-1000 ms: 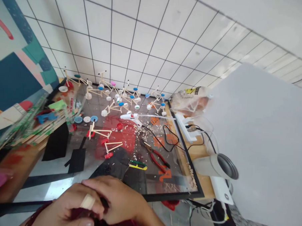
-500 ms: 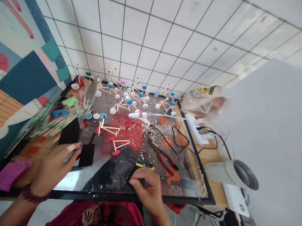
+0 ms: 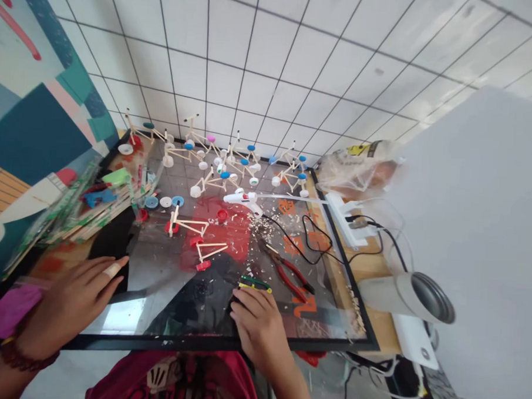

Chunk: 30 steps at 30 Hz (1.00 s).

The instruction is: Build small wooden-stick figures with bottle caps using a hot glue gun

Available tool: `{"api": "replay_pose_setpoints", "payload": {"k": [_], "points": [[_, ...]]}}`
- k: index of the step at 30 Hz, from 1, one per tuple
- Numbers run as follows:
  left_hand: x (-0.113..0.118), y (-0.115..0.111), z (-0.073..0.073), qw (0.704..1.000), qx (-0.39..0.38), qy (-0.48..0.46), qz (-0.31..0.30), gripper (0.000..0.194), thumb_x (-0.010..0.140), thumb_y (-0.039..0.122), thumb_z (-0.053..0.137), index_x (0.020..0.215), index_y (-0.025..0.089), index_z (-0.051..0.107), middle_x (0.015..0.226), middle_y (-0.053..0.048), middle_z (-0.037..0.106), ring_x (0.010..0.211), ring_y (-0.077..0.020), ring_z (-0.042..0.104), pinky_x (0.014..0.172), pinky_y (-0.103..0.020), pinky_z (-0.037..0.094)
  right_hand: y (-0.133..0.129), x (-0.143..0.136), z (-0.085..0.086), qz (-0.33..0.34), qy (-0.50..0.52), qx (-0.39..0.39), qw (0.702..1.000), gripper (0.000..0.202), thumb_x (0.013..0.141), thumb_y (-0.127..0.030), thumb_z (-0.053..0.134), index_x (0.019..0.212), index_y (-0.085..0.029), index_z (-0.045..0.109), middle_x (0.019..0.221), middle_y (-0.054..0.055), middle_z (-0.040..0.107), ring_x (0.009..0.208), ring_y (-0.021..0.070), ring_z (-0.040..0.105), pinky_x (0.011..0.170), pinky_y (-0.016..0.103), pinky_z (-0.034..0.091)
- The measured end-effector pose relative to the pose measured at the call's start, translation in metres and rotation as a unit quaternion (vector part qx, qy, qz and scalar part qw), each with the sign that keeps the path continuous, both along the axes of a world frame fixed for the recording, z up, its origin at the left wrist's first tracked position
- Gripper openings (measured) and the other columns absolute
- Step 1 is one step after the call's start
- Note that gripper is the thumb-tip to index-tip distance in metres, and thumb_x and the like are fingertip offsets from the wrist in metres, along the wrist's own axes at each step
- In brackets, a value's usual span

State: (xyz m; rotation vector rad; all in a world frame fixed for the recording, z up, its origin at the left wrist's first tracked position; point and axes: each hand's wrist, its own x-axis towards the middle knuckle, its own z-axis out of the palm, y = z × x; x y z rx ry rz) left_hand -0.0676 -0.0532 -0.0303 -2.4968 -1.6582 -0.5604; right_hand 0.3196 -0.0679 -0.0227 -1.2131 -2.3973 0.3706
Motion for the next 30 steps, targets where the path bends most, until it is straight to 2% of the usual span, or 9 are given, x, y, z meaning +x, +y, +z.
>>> {"api": "replay_pose_setpoints", "payload": {"k": [2,5,7,10,13,18,20,25,30], "points": [[0.003,0.002,0.005,1.000,0.021,-0.009,0.012,0.033,0.093,0.022,0.054,0.125,0.020,0.062,0.111,-0.010,0.074,0.103,-0.0276,0.068,0.097,-0.046,0.050,-0.006,-0.008,0.003,0.035,-0.019,0.000,0.999,0.027,0.097,-0.019,0.052,0.121,-0.022,0.064,0.127,0.009,0.069,0.119,0.0246,0.063,0.100,0.044,0.049],[0.018,0.011,0.012,0.998,0.052,-0.031,0.026,0.033,0.092,0.020,0.057,0.125,0.019,0.061,0.108,-0.011,0.074,0.104,-0.0275,0.068,0.096,-0.044,0.051,-0.019,-0.049,0.000,0.187,-0.054,-0.017,0.981,0.040,0.101,-0.040,0.047,0.136,-0.022,0.054,0.145,0.003,0.056,0.136,0.0201,0.049,0.113,0.038,0.041],[0.031,0.017,0.015,0.997,0.067,-0.041,0.016,0.032,0.092,0.019,0.058,0.123,0.018,0.061,0.106,-0.011,0.074,0.102,-0.0275,0.068,0.094,-0.043,0.052,-0.023,-0.076,-0.008,0.260,-0.068,0.008,0.963,0.037,0.105,-0.035,0.039,0.138,-0.025,0.051,0.153,-0.004,0.046,0.143,0.0147,0.039,0.120,0.036,0.033],[0.046,0.020,0.016,0.997,0.064,-0.045,-0.023,0.031,0.092,0.018,0.057,0.123,0.017,0.062,0.105,-0.010,0.074,0.100,-0.0260,0.068,0.092,-0.042,0.053,-0.019,-0.085,-0.016,0.286,-0.076,0.023,0.955,0.040,0.106,-0.037,0.036,0.141,-0.024,0.049,0.154,-0.004,0.046,0.144,0.0144,0.037,0.123,0.038,0.028],[0.051,0.016,0.012,0.996,0.056,-0.051,-0.035,0.032,0.092,0.016,0.058,0.123,0.018,0.062,0.106,-0.010,0.074,0.100,-0.0254,0.068,0.092,-0.042,0.052,-0.009,-0.053,-0.014,0.218,-0.098,0.000,0.971,0.053,0.101,-0.050,0.044,0.143,-0.017,0.048,0.151,0.004,0.049,0.142,0.0205,0.041,0.121,0.043,0.033],[0.049,0.004,-0.001,0.994,0.059,-0.085,-0.028,0.028,0.092,0.016,0.060,0.120,0.017,0.063,0.101,-0.010,0.073,0.094,-0.0236,0.068,0.088,-0.039,0.052,-0.008,-0.006,-0.004,0.038,-0.063,0.063,0.995,0.026,0.096,-0.013,0.051,0.116,-0.016,0.067,0.130,0.010,0.068,0.124,0.0252,0.059,0.108,0.046,0.047],[0.055,0.000,-0.004,0.993,0.052,-0.097,-0.045,0.025,0.092,0.014,0.060,0.117,0.016,0.064,0.097,-0.008,0.073,0.090,-0.0213,0.068,0.085,-0.036,0.052,-0.013,-0.013,-0.002,0.039,-0.043,0.079,0.995,0.026,0.094,-0.010,0.050,0.112,-0.017,0.068,0.128,0.010,0.068,0.123,0.0242,0.060,0.106,0.044,0.048],[0.076,-0.007,-0.001,0.987,0.020,-0.113,-0.113,0.035,0.092,0.001,0.048,0.118,0.017,0.064,0.099,-0.006,0.074,0.093,-0.0180,0.068,0.089,-0.032,0.051,-0.015,-0.052,-0.007,0.091,-0.032,0.036,0.995,0.022,0.097,-0.025,0.055,0.115,-0.021,0.066,0.131,0.005,0.067,0.126,0.0220,0.058,0.106,0.042,0.048],[0.049,-0.006,-0.002,0.993,0.047,-0.094,-0.057,0.033,0.091,0.005,0.050,0.112,0.021,0.069,0.099,-0.004,0.076,0.093,-0.0197,0.070,0.091,-0.034,0.052,0.000,-0.014,-0.013,-0.006,-0.026,0.076,0.997,0.019,0.096,-0.019,0.053,0.107,-0.019,0.069,0.118,0.009,0.073,0.111,0.0237,0.066,0.096,0.042,0.052]]}}
